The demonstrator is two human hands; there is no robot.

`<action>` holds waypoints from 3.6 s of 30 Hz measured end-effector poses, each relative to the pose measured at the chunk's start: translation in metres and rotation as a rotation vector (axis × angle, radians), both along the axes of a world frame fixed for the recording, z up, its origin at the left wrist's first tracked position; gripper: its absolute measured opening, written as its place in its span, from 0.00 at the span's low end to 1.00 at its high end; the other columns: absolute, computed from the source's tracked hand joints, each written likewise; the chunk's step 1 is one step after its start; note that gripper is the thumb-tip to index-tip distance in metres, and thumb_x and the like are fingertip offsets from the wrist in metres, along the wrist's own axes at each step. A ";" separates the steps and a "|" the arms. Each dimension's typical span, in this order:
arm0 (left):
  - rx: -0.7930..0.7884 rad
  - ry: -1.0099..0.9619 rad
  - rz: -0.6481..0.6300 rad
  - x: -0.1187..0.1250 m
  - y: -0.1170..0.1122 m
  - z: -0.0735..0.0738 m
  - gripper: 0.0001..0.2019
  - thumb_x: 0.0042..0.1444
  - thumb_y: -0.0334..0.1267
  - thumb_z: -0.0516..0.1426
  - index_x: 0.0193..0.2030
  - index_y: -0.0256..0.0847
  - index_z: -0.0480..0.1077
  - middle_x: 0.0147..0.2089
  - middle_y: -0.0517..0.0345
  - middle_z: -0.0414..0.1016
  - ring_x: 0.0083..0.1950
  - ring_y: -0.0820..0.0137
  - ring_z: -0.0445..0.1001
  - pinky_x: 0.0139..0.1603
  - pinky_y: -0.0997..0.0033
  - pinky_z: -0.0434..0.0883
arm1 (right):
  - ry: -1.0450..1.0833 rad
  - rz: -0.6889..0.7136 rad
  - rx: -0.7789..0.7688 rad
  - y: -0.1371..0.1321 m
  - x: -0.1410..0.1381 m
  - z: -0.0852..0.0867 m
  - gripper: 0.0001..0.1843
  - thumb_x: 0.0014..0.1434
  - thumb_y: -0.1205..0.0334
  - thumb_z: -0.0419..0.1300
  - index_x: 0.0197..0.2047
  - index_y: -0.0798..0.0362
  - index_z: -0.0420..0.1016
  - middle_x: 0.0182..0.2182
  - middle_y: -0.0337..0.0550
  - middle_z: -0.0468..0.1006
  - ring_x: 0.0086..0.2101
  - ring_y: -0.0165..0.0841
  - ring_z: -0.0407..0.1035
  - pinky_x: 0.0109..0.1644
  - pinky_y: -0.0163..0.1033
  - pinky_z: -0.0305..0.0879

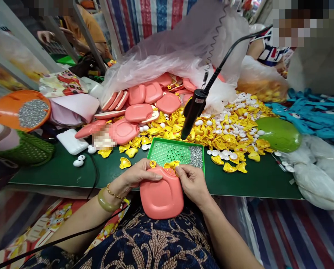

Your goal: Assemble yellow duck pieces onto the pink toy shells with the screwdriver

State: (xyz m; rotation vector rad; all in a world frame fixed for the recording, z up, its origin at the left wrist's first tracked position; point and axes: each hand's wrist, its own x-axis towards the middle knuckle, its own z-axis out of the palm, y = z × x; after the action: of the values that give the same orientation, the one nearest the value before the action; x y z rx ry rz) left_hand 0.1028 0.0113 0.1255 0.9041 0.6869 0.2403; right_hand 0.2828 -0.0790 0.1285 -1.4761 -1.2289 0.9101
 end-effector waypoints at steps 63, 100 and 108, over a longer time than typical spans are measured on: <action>-0.063 -0.065 0.094 -0.038 0.020 -0.023 0.17 0.42 0.35 0.68 0.41 0.31 0.78 0.40 0.46 0.79 0.34 0.69 0.75 0.39 0.74 0.69 | -0.620 0.045 0.369 0.007 -0.002 -0.060 0.19 0.60 0.58 0.57 0.54 0.49 0.71 0.42 0.49 0.76 0.43 0.39 0.69 0.47 0.48 0.63; -0.154 0.031 0.373 -0.062 0.003 -0.020 0.21 0.33 0.33 0.70 0.39 0.30 0.79 0.35 0.47 0.80 0.31 0.68 0.75 0.35 0.73 0.70 | -0.850 0.157 -0.079 0.130 -0.016 -0.037 0.18 0.63 0.60 0.48 0.47 0.58 0.75 0.37 0.49 0.80 0.36 0.35 0.74 0.38 0.37 0.66; -0.120 -0.003 0.299 -0.035 0.007 -0.022 0.20 0.35 0.34 0.70 0.39 0.31 0.79 0.35 0.48 0.79 0.32 0.69 0.74 0.36 0.74 0.69 | -1.187 0.195 -0.199 0.063 0.010 -0.060 0.24 0.63 0.60 0.51 0.60 0.57 0.66 0.45 0.57 0.77 0.39 0.43 0.74 0.37 0.40 0.67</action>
State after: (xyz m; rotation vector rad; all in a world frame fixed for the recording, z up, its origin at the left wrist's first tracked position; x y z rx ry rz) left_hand 0.0680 0.0180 0.1037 0.6842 0.8249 0.4608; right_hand 0.2925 -0.0163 0.0683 -2.1791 -2.1809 0.1860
